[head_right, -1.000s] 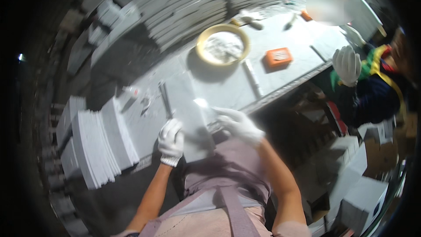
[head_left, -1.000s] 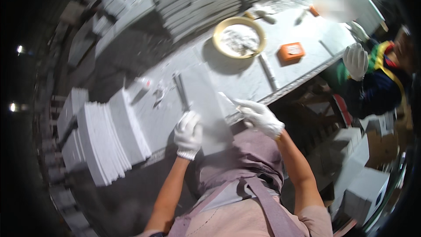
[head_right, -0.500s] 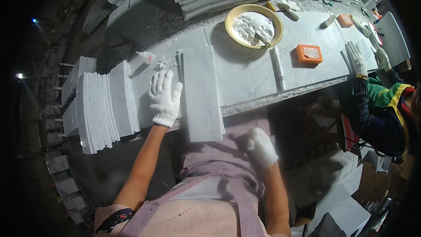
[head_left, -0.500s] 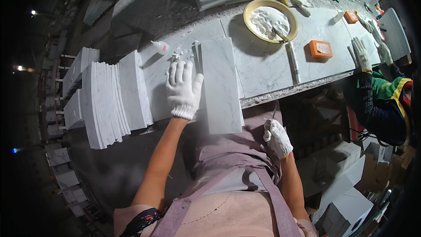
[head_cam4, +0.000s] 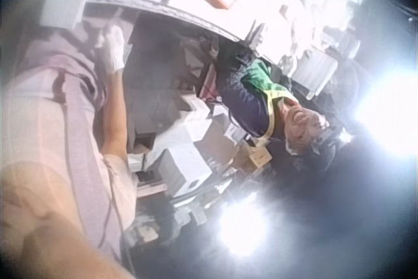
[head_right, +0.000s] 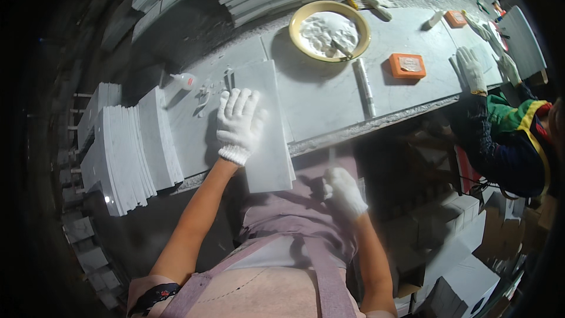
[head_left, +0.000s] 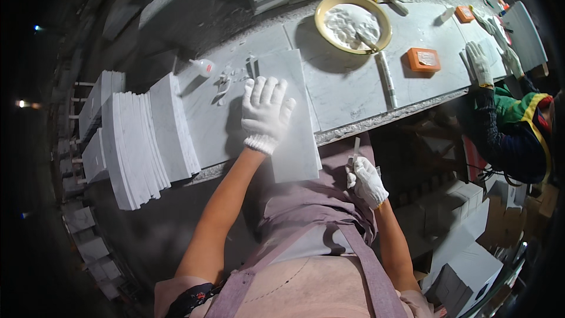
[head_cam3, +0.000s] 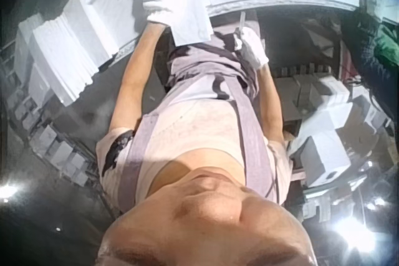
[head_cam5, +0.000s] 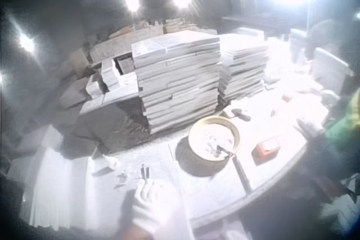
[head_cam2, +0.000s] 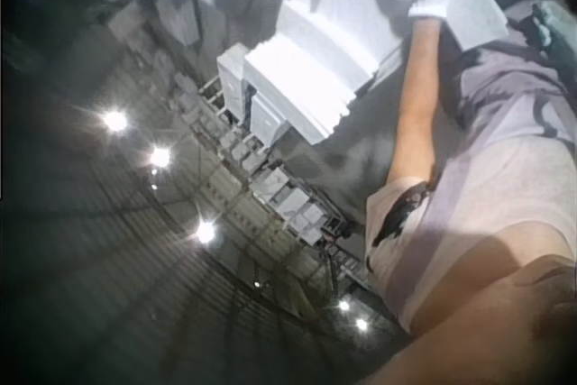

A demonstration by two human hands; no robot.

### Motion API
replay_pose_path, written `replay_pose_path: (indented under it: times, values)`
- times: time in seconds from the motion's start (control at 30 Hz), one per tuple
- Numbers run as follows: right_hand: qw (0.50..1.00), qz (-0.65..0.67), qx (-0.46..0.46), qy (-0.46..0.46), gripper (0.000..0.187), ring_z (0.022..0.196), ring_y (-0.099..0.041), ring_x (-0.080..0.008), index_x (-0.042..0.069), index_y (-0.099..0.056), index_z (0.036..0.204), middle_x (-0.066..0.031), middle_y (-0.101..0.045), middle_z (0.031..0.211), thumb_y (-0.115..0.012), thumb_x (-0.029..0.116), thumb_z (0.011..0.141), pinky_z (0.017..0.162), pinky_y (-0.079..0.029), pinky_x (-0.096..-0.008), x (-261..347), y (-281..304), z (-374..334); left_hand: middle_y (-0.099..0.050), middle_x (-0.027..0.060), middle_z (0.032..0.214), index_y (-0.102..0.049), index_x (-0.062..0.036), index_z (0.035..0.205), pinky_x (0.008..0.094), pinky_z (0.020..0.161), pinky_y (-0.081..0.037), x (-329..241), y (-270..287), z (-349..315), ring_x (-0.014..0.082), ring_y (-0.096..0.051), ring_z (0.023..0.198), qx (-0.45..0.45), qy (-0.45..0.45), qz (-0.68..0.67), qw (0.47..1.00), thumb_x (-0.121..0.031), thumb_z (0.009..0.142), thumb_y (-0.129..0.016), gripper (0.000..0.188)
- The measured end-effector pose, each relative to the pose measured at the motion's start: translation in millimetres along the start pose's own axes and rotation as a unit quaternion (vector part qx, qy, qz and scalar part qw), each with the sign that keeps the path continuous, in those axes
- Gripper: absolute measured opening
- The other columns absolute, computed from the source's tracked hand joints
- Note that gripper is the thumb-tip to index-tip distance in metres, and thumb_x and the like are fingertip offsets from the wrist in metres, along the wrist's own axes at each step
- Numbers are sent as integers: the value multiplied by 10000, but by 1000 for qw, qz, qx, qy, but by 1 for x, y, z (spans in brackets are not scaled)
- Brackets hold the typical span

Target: The person repeatedly picks white rectangular tiles from a stack, uses a small metal scraper to trim edges and corners, and places the trimmed tiles back on the stack. The person also occasionally wipes the work surface with a cloth.

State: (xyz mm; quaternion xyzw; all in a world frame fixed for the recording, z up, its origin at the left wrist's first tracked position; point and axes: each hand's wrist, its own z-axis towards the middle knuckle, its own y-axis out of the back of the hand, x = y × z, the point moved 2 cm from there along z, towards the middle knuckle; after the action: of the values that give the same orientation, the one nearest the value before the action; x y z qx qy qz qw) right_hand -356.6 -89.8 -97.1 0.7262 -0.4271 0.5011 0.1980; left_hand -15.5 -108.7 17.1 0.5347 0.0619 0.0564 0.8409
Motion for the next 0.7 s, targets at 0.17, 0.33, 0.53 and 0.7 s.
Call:
replay_pose_path:
  times: [0.17, 0.33, 0.53, 0.7]
  values:
    - [964, 245, -32, -100, 350, 623, -573, -107, 30, -617, 1275, -23, -600, 886, -664, 317, 1081, 548, -503, -256, 49, -16, -12, -696, 131, 1300, -722, -51, 1272, 551, 1210, -370, 1, 4, 7, 338, -590, 1305, 5, 3, -55, 998, -251, 871, -768, 450]
    - [978, 193, -77, 9, 543, 668, -573, -69, -25, -536, 1505, -14, -638, 923, -709, 225, 1055, 543, -484, -202, 134, -9, 7, -715, 140, 1251, -729, -31, 1235, 553, 1204, -384, 6, 11, -7, 347, -621, 1256, -20, -15, -65, 998, -253, 915, -728, 390]
    - [981, 0, -174, 82, 368, 766, -655, -79, 19, -673, 1398, -36, -705, 997, -660, 136, 1049, 660, -535, -237, 222, 2, 61, -708, 143, 1209, -731, -31, 1238, 554, 1186, -411, 16, 21, -48, 342, -629, 1215, -58, -26, -99, 993, -302, 1031, -634, 355]
    - [960, -125, -217, 128, 325, 712, -687, -82, 72, -711, 1345, -24, -723, 936, -691, 203, 1048, 586, -559, -243, 243, -6, 122, -674, 139, 1245, -709, -43, 1296, 563, 1188, -406, 20, 17, -83, 356, -600, 1236, -79, 4, -109, 991, -308, 1059, -610, 368]
